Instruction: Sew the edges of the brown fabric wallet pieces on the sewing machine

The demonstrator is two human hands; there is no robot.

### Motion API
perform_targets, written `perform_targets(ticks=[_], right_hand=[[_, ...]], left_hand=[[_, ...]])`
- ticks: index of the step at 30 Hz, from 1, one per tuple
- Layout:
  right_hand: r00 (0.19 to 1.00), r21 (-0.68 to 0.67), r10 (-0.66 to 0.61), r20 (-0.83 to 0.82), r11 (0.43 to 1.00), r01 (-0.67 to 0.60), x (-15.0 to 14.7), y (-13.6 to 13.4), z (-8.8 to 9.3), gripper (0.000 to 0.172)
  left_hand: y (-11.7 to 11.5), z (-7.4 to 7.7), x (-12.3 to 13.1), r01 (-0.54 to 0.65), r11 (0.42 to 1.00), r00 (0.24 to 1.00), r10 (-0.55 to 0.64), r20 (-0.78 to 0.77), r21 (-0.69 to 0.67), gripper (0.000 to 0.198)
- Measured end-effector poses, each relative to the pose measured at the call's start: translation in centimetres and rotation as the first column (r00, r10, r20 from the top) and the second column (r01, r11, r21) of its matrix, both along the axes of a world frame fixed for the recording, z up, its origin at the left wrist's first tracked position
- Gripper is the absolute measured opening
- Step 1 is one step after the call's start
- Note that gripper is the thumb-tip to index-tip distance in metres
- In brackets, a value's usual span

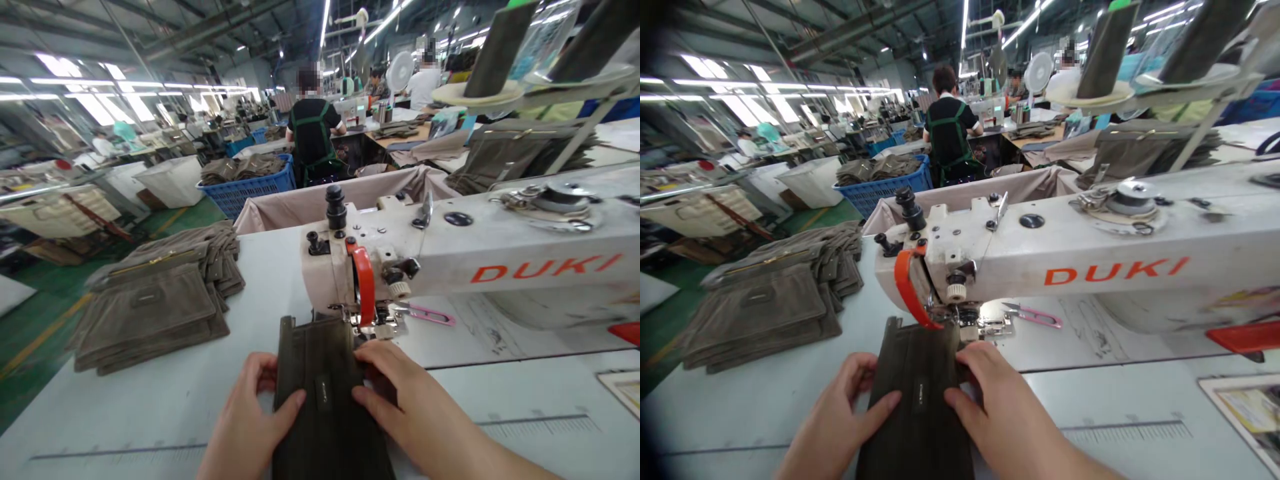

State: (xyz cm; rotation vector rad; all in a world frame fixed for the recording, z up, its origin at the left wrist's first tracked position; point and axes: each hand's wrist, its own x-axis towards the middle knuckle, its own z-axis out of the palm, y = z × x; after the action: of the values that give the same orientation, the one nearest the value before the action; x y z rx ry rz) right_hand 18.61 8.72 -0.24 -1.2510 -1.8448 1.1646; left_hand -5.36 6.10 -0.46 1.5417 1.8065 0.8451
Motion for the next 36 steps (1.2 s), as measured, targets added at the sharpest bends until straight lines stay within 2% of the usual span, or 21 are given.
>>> perform_targets(ticks=[1,3,5,7,9,10,11,12,14,15,16,19,21,23,24,27,29,32,34,35,36], right_hand=[[0.983,-0.179,-0.066,-0.169,0.983,0.036,-0.5,-0.4,0.1,0.025],[0.867,-0.494,-0.263,-0.424,0.869,0.021,-1.4,-1.0,0.4,0.037],[0.759,-0.675,-0.39,-0.521,0.733,-0.086,-2.0,-1.7,0.4,0.046],[0.736,-0.729,-0.37,-0.567,0.642,-0.239,-2.4,-2.7,0.0,0.047],[0.726,-0.689,-0.276,-0.63,0.631,-0.357,-2.7,-4.1,-1.0,0.043],[0.728,-0.665,-0.238,-0.643,0.645,-0.376,-2.7,-4.9,-1.5,0.043],[0.741,-0.649,-0.206,-0.639,0.662,-0.376,-2.6,-5.6,-2.0,0.044],[0.765,-0.64,-0.17,-0.621,0.674,-0.369,-2.4,-6.3,-2.4,0.044],[0.835,-0.624,-0.07,-0.546,0.699,-0.35,-1.5,-7.4,-2.7,0.04],[0.87,-0.607,-0.024,-0.492,0.726,-0.323,-1.0,-7.7,-2.5,0.038],[0.9,-0.583,0.003,-0.435,0.761,-0.285,-0.6,-7.9,-2.1,0.036],[0.907,-0.522,-0.136,-0.398,0.847,-0.102,-0.1,-7.0,-0.6,0.029],[0.785,-0.556,-0.335,-0.521,0.831,-0.014,-1.0,-5.3,0.1,0.043],[0.624,-0.615,-0.475,-0.62,0.788,-0.011,-2.5,-2.9,0.5,0.054],[0.605,-0.622,-0.479,-0.636,0.782,-0.034,-3.3,-1.6,0.5,0.051],[0.615,-0.648,-0.466,-0.636,0.755,-0.099,-4.7,1.4,0.6,0.02],[0.66,-0.684,-0.428,-0.617,0.706,-0.181,-4.6,1.6,0.6,0.017],[0.718,-0.718,-0.367,-0.592,0.645,-0.262,-3.6,-1.2,0.6,0.025],[0.756,-0.726,-0.342,-0.558,0.642,-0.245,-2.5,-4.2,0.2,0.024],[0.825,-0.714,-0.241,-0.511,0.653,-0.251,-1.8,-5.7,-0.2,0.023],[0.898,-0.675,-0.104,-0.427,0.698,-0.24,-1.1,-7.0,-0.7,0.026]], left_hand=[[0.3,0.2,0.3,0.003,0.998,0.977,0.009,0.212,-0.056,0.034],[0.7,0.7,0.7,0.051,0.988,0.85,0.033,0.526,-0.145,0.044],[0.7,1.2,0.5,0.129,0.97,0.8,0.022,0.599,-0.208,0.055],[0.1,1.7,-0.1,0.141,0.974,0.906,-0.054,0.421,-0.179,0.058],[-1.0,2.1,-0.4,0.14,0.99,0.99,-0.139,-0.023,0.006,0.056],[-1.7,2.3,-0.3,0.215,0.967,0.948,-0.173,-0.266,0.137,0.055],[-2.3,2.4,0.0,0.355,0.904,0.859,-0.215,-0.465,0.237,0.052],[-2.9,2.5,0.4,0.521,0.807,0.748,-0.275,-0.604,0.278,0.048],[-3.9,2.4,1.6,0.757,0.593,0.574,-0.403,-0.713,0.275,0.035],[-4.3,2.3,2.1,0.799,0.535,0.542,-0.442,-0.715,0.274,0.028],[-4.7,2.2,2.6,0.79,0.541,0.56,-0.447,-0.697,0.288,0.023],[-5.4,2.1,3.1,0.555,0.745,0.771,-0.294,-0.564,0.37,0.021],[-5.5,2.5,3.1,0.351,0.853,0.873,-0.149,-0.464,0.386,0.019],[-5.2,3.1,3.1,0.245,0.885,0.909,-0.067,-0.411,0.397,0.018],[-4.9,3.5,3.2,0.23,0.885,0.914,-0.053,-0.402,0.406,0.018],[-4.0,4.5,3.3,0.232,0.865,0.912,-0.035,-0.408,0.446,0.016],[-3.6,4.9,3.2,0.247,0.854,0.904,-0.033,-0.426,0.459,0.015],[-3.7,5.1,3.1,0.349,0.821,0.868,-0.102,-0.486,0.451,0.016],[-4.2,4.7,3.3,0.481,0.746,0.814,-0.183,-0.552,0.462,0.019],[-4.5,4.2,3.5,0.555,0.689,0.776,-0.227,-0.588,0.467,0.02],[-4.8,3.7,3.8,0.623,0.637,0.733,-0.273,-0.623,0.455,0.022]])
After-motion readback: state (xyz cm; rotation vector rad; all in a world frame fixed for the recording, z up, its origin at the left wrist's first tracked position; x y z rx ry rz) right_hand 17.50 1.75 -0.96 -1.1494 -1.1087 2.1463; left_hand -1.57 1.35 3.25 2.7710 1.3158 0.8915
